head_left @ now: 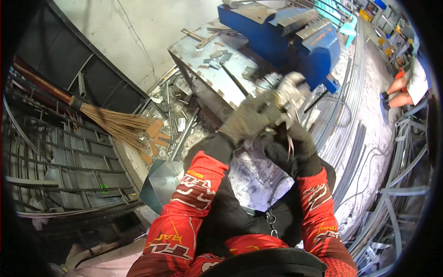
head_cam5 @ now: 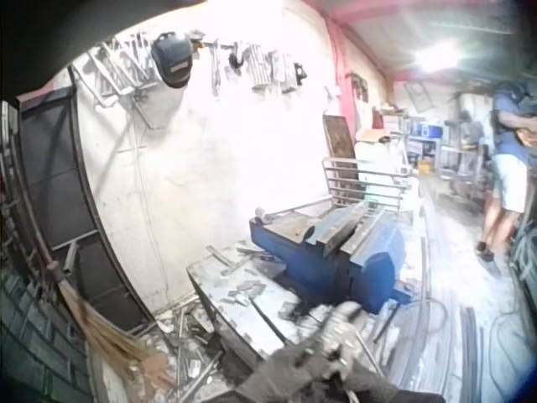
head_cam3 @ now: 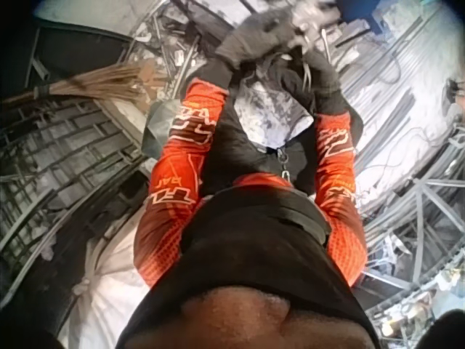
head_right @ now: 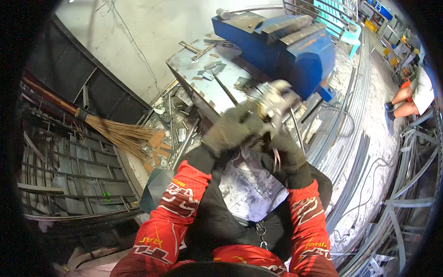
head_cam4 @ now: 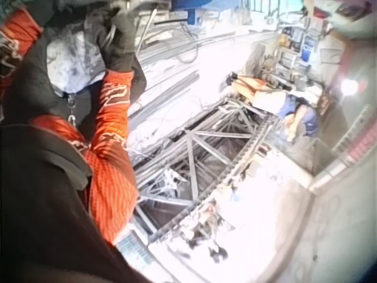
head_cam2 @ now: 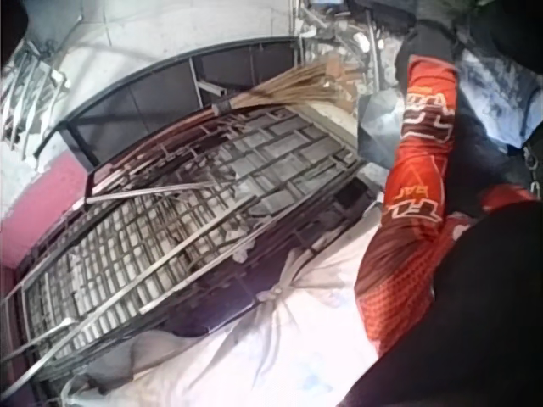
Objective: Tightening metal fittings onto a rod using a wrench and locking pliers, and measuring with a caliper.
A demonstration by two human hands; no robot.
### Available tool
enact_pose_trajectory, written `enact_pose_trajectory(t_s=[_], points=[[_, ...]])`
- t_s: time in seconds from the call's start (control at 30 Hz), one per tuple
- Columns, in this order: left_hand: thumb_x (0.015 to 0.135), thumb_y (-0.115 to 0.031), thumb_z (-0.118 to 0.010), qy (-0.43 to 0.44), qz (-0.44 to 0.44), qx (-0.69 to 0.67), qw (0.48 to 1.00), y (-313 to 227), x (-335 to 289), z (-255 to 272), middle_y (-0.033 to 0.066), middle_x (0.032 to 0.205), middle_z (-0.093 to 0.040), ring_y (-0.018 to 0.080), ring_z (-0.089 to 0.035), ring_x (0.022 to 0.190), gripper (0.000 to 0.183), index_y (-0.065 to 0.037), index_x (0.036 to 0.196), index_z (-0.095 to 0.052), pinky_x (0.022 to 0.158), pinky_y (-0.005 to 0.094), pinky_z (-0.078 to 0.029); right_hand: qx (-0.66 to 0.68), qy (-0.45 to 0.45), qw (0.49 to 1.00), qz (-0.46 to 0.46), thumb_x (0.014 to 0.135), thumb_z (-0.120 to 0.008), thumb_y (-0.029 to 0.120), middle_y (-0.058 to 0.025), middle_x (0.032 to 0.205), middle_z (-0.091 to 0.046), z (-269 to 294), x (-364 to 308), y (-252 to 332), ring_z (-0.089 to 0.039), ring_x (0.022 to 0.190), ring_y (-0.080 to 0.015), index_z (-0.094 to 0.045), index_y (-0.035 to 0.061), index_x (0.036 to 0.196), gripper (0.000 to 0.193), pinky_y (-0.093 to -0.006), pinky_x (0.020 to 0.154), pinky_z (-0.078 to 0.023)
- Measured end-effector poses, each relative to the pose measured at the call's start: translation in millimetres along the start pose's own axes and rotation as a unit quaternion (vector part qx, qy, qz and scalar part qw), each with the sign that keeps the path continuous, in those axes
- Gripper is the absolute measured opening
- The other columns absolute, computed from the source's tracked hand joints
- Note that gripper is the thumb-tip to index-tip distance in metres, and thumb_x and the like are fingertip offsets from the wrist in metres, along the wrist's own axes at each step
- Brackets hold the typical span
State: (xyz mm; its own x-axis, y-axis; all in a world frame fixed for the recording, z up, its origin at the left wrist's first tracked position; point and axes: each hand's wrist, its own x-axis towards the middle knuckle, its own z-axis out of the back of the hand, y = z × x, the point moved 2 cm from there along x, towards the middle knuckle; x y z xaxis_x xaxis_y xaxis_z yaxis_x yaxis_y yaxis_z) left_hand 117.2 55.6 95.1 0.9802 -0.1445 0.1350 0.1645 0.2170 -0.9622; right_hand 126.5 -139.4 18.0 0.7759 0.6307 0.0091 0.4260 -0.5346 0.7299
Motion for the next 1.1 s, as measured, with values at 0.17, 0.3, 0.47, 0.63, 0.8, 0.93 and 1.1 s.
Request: enact_pose_trajectory(t_s=[0.17, 0.3, 0.47, 0.63, 0.8, 0.93, 1.1], points=[[0.100, -0.027, -0.073, 0.043, 0.060, -0.064, 0.995, 39, -27, -70, 0.0105, 0.099, -0.078, 0.0140, -0.070, 0.090, 0.036, 0.001, 0.122, -0.072, 0.081, 0.0319, -0.057, 0.169, -0.106, 0.979, -0.040, 0.080, -0.063, 0.006, -0.0244, 0.133, -0.062, 10, -57, -35, -0.065, 0.120, -0.0383, -0.055, -0.0048, 0.135, 0.056, -0.0543, 0.099, -0.059], [0.099, -0.024, -0.072, -0.013, -0.042, 0.140, 0.989, 39, -22, -89, 0.0126, 0.095, -0.078, 0.0185, -0.074, 0.085, 0.026, -0.004, 0.114, -0.075, 0.078, 0.0327, -0.058, 0.211, -0.110, 0.971, 0.016, 0.079, -0.057, -0.004, -0.0227, 0.132, -0.061, 34, -68, -33, -0.064, 0.120, -0.0375, -0.049, -0.0049, 0.140, 0.061, -0.0536, 0.103, -0.058], [0.095, -0.020, -0.071, -0.157, -0.099, 0.323, 0.928, 35, 27, -22, 0.0166, 0.105, -0.077, 0.0205, -0.075, 0.090, 0.029, -0.001, 0.117, -0.073, 0.079, 0.0320, -0.060, 0.180, -0.126, 0.972, 0.083, 0.079, -0.052, -0.013, -0.0245, 0.139, -0.056, 34, -60, -18, -0.063, 0.125, -0.0376, -0.040, -0.0028, 0.145, 0.068, -0.0508, 0.103, -0.060], [0.091, -0.043, -0.069, -0.033, 0.040, 0.492, 0.869, 54, 47, 24, 0.0208, 0.119, -0.068, 0.0360, -0.068, 0.107, 0.045, -0.007, 0.119, -0.073, 0.098, 0.0471, -0.053, 0.222, -0.194, 0.953, 0.076, 0.080, -0.053, -0.012, -0.0238, 0.135, -0.060, 62, -68, -25, -0.067, 0.117, -0.0384, -0.043, -0.0015, 0.141, 0.062, -0.0504, 0.097, -0.063], [0.085, -0.033, -0.072, -0.049, 0.059, 0.450, 0.889, 74, 31, 38, 0.0175, 0.113, -0.067, 0.0388, -0.067, 0.106, 0.029, -0.010, 0.103, -0.076, 0.094, 0.0483, -0.054, 0.172, -0.238, 0.953, 0.077, 0.082, -0.053, -0.011, -0.0217, 0.129, -0.063, 61, -68, -17, -0.069, 0.108, -0.0351, -0.045, -0.0013, 0.139, 0.058, -0.0451, 0.088, -0.065], [0.088, -0.031, -0.075, -0.050, 0.022, 0.452, 0.890, 80, 24, 48, 0.0165, 0.108, -0.067, 0.0341, -0.069, 0.098, 0.028, -0.009, 0.105, -0.073, 0.090, 0.0445, -0.054, 0.183, -0.267, 0.943, 0.077, 0.082, -0.053, -0.009, -0.0223, 0.129, -0.062, 67, -67, -24, -0.068, 0.107, -0.0379, -0.047, -0.0014, 0.137, 0.055, -0.0546, 0.086, -0.066], [0.086, -0.036, -0.076, -0.075, 0.029, 0.471, 0.879, 73, 33, 39, 0.0178, 0.111, -0.068, 0.0361, -0.069, 0.100, 0.036, -0.008, 0.108, -0.072, 0.089, 0.0455, -0.055, -0.100, -0.255, 0.952, 0.135, 0.083, -0.072, 0.003, -0.0182, 0.124, -0.071, 111, -74, -52, -0.069, 0.101, -0.0222, -0.070, -0.0040, 0.094, 0.013, -0.0369, 0.079, -0.060]])
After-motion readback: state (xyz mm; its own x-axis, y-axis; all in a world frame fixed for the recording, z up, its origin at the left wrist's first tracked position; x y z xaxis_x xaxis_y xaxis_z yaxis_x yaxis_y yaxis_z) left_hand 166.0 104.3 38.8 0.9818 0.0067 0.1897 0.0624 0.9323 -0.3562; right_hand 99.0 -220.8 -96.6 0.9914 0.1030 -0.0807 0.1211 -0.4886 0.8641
